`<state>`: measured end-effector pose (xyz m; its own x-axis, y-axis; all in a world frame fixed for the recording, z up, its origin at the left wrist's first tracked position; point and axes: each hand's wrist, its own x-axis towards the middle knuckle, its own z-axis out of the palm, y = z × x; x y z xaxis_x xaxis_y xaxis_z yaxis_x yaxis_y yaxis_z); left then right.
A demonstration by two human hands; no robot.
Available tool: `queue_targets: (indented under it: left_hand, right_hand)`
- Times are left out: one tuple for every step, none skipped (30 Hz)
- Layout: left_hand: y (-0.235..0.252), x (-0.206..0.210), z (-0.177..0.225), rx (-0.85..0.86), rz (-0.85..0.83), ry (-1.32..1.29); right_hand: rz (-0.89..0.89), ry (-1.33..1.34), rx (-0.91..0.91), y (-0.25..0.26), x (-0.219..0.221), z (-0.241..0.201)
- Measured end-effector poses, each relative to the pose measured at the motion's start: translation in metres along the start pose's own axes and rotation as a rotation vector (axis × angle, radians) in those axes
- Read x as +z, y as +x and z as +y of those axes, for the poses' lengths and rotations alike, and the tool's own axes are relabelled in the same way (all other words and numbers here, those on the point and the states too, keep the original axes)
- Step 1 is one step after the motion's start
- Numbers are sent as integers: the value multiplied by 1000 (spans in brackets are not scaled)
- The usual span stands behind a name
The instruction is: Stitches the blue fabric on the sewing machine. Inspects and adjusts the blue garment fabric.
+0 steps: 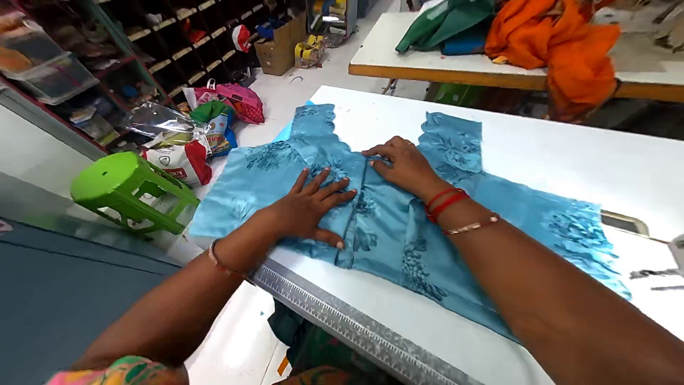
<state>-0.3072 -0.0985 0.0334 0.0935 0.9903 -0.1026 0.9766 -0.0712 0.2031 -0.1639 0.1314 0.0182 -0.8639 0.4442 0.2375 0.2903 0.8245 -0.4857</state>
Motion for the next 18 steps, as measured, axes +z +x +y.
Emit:
queue_targets:
  left_hand:
    - [4,-11,3,-30,-48,26]
    - [4,-21,10,-66,-69,56]
    - [1,-31,24,-118,-65,58]
    - [-3,-35,39,-174,-49,39]
    - [-7,-32,55,-236,-22,1]
    - [-11,-23,72,-301,3,-37]
    - [-16,-10,90,-362,10,-77]
    - [-22,3,107,-413,-25,-117]
    - [-26,15,116,-424,-60,-140]
    - [-29,26,114,-404,-38,-146]
    - [-32,30,106,-366,-21,-154]
    - [-34,26,94,-325,-31,-159]
    - [-37,20,80,-291,-50,-153]
    - [-41,12,67,-272,-54,-135]
    - [-44,3,54,-278,-53,-102]
    - [-48,-10,44,-309,-80,-80]
    - [-51,-23,35,-338,-99,-73]
    - [-53,-32,24,-361,-125,-69]
  right_hand:
    - [-12,-28,34,1,-3,-1]
    - [-24,-56,61,1,-6,-3]
    - [-30,-81,83,0,-8,-6]
    - [-40,-110,117,-2,-11,-8]
    - [-48,-136,158,-5,-13,-11]
    - [-45,-158,194,-7,-13,-14]
    - [-38,-179,223,-10,-14,-16]
    - [-32,-202,246,-12,-13,-17]
    - [-32,-214,266,-14,-15,-19]
    - [-47,-218,290,-16,-17,-20]
    - [-74,-217,320,-17,-21,-21]
    - [-111,-215,347,-18,-26,-20]
    - [-160,-219,369,-19,-31,-19]
    - [-220,-231,381,-21,-38,-19]
    - [-293,-252,381,-23,-47,-20]
    - [-371,-286,363,-27,-55,-24]
    - [-443,-317,339,-33,-63,-30]
    - [-489,-333,311,-40,-67,-35]
